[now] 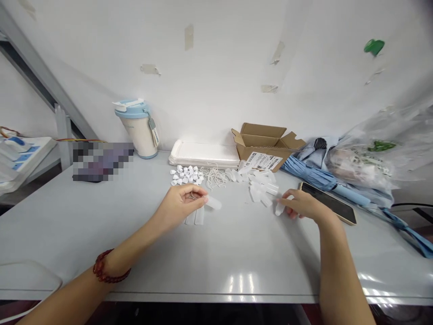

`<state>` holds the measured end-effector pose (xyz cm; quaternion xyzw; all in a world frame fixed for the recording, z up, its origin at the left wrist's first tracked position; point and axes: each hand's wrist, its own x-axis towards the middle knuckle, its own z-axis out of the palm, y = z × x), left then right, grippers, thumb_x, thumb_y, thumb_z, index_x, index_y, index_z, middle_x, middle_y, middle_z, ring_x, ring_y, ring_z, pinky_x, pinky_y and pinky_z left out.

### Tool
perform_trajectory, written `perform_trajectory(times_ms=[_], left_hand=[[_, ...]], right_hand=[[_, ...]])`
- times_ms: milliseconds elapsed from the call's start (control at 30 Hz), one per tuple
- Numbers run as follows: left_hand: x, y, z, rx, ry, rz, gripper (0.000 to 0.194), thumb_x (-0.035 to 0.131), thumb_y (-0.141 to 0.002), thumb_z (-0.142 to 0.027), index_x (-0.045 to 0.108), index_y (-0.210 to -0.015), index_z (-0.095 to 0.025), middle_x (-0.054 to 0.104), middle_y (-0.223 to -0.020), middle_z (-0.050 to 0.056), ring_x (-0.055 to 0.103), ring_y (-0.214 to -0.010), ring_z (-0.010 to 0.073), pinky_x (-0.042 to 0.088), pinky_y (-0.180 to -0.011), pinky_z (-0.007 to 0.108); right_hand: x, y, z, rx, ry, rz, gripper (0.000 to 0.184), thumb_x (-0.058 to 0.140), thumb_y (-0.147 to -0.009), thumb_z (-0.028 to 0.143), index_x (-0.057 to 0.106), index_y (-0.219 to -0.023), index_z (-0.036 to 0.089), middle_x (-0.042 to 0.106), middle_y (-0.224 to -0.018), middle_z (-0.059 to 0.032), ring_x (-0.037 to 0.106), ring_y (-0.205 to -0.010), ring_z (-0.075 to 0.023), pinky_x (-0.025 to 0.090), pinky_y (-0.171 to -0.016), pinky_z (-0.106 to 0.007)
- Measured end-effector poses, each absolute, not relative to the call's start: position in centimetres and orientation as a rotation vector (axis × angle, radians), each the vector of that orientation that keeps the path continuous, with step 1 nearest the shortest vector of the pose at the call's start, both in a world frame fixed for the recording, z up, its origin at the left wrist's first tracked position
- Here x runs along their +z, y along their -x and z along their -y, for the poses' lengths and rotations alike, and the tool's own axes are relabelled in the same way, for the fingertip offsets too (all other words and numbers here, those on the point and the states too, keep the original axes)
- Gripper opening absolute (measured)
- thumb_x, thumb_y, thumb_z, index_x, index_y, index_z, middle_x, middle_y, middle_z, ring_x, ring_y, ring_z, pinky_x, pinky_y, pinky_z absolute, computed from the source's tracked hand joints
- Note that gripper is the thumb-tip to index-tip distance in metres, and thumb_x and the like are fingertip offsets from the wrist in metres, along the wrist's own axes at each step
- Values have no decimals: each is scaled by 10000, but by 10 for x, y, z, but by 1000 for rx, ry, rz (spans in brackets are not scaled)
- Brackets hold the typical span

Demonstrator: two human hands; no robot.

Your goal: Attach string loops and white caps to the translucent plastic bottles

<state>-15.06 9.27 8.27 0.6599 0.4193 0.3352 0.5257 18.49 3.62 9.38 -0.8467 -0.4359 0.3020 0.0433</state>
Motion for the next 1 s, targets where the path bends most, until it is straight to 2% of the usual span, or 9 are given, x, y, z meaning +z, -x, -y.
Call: perform_trajectory(times_ms=[133,200,300,400,533,767,900,1000], left_hand=[[85,151,-93,819,-1565,-1030,199,692,-703,-322,666,-821,-165,656,-721,4,624,-704,149,504,-686,266],[87,151,-93,819,-1564,-1044,200,691,-701,-324,666,-820,-165,649,-690,-2,621,-688,148,502,-676,266],[88,150,-92,813,-1570,-1055,194,686,-702,-323,667,-818,-169,645,-683,-6,620,-684,146,502,-677,265],[89,150,-91,799,-1578,-1060,187,685,-702,-320,670,-816,-173,652,-707,-5,621,-689,141,503,-691,262],[90,151,-90,796,-1581,-1060,172,683,-704,-316,669,-805,-178,654,-708,-6,621,-689,139,502,-686,256],[90,149,-88,768,-1550,-1022,183,689,-714,-321,667,-822,-175,653,-733,-1,624,-703,144,499,-663,250],[85,147,-87,750,-1561,-931,194,690,-721,-312,659,-849,-170,654,-787,9,624,-747,151,504,-674,249],[82,147,-84,757,-1618,-864,203,670,-747,-312,647,-901,-182,652,-850,14,621,-773,152,508,-676,250]], right_hand=[[94,-177,-38,601,2559,1461,87,617,-679,249,591,-707,171,584,-425,-10,589,-474,-169,373,-448,-229],[97,-174,-39,418,2371,1307,105,604,-684,277,588,-675,173,565,-421,1,547,-431,-148,371,-437,-229],[93,-165,-47,321,1888,1015,178,579,-710,339,573,-742,164,599,-519,-9,542,-439,-130,408,-435,-225],[80,-148,-59,424,1690,994,276,613,-694,404,556,-793,153,638,-607,-39,567,-467,-140,397,-408,-219],[63,-131,-69,464,1725,1069,339,610,-721,456,542,-874,161,674,-673,-51,596,-507,-152,401,-432,-222],[68,-116,-60,450,1557,1047,266,596,-764,395,543,-886,165,679,-782,-64,632,-629,-161,443,-510,-242],[71,-83,-48,802,1400,1276,276,630,-756,393,578,-905,167,672,-801,-50,633,-665,-159,482,-577,-268],[68,-57,-38,1164,1255,1466,385,661,-754,364,584,-1078,170,683,-937,-75,647,-787,-178,505,-716,-318]])
